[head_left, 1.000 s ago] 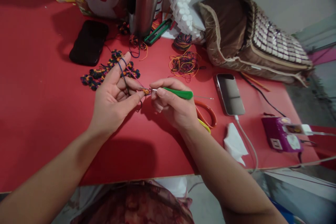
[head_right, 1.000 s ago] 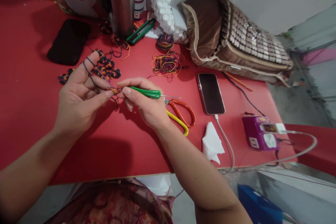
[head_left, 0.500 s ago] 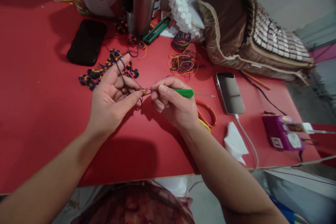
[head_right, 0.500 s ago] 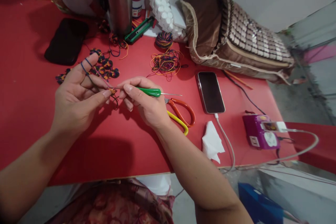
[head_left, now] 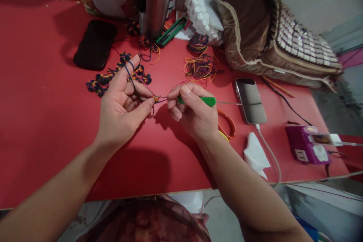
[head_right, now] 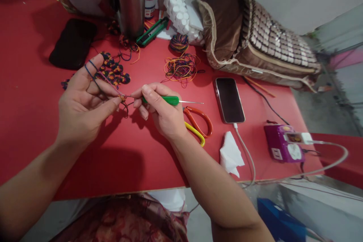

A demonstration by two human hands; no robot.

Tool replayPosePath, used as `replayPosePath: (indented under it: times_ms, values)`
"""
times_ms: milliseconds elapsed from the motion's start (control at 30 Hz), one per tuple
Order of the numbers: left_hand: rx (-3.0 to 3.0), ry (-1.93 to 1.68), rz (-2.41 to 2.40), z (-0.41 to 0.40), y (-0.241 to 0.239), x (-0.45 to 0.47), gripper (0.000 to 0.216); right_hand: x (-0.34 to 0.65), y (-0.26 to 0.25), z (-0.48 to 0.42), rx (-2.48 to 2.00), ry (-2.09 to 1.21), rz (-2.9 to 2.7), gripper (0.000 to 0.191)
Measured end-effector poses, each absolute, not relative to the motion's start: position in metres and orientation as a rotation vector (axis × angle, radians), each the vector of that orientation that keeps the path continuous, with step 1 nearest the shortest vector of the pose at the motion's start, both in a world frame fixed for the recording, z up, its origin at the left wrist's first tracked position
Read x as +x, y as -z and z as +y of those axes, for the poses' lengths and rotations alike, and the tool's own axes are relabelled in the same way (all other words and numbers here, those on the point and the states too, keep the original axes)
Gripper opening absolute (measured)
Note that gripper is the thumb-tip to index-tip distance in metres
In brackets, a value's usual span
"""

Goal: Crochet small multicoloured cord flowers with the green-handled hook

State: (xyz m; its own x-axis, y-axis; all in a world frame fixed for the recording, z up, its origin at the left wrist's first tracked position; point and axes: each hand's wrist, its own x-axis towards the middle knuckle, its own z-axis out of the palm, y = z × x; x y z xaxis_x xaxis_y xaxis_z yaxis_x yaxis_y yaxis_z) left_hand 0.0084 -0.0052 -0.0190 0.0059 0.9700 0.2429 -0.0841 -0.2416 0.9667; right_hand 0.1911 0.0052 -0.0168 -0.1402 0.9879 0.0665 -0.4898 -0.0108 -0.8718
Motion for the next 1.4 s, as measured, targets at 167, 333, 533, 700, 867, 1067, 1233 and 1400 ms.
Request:
replayPosePath:
  times_ms: [167,333,533,700,867,1067,1233,1400]
  values:
    - [1.354,-1.414,1.012,-0.004,0.023,0.007,0.067,0.191,0.019,0.005,-0.692,-1.515,-0.956,0.022]
    - [1.349,-1.472,0.989,-0.003,0.025,0.008,0.069,0.192,0.02,0.006,-0.704,-1.53,-0.986,0.023]
    - [1.331,-1.461,1.031,-0.002,0.021,0.002,0.064,0.193,0.02,0.007,-0.767,-1.501,-1.039,0.027]
    - [1.288,-1.458,1.054,-0.002,0.021,0.0,0.066,0.192,0.02,0.007,-0.763,-1.504,-1.061,0.029]
    - [1.218,-1.468,1.101,-0.003,0.019,0.002,0.064,0.194,0.021,0.006,-0.712,-1.483,-1.061,0.019]
    - [1.279,-1.401,1.102,-0.003,0.017,0.003,0.07,0.195,0.019,0.003,-0.778,-1.431,-1.066,0.022]
    - [1.279,-1.377,1.093,-0.003,0.014,0.005,0.067,0.194,0.015,0.004,-0.819,-1.403,-1.056,0.027]
    - [1.277,-1.39,1.089,-0.004,0.013,0.006,0.062,0.196,0.015,0.004,-0.855,-1.382,-1.079,0.031]
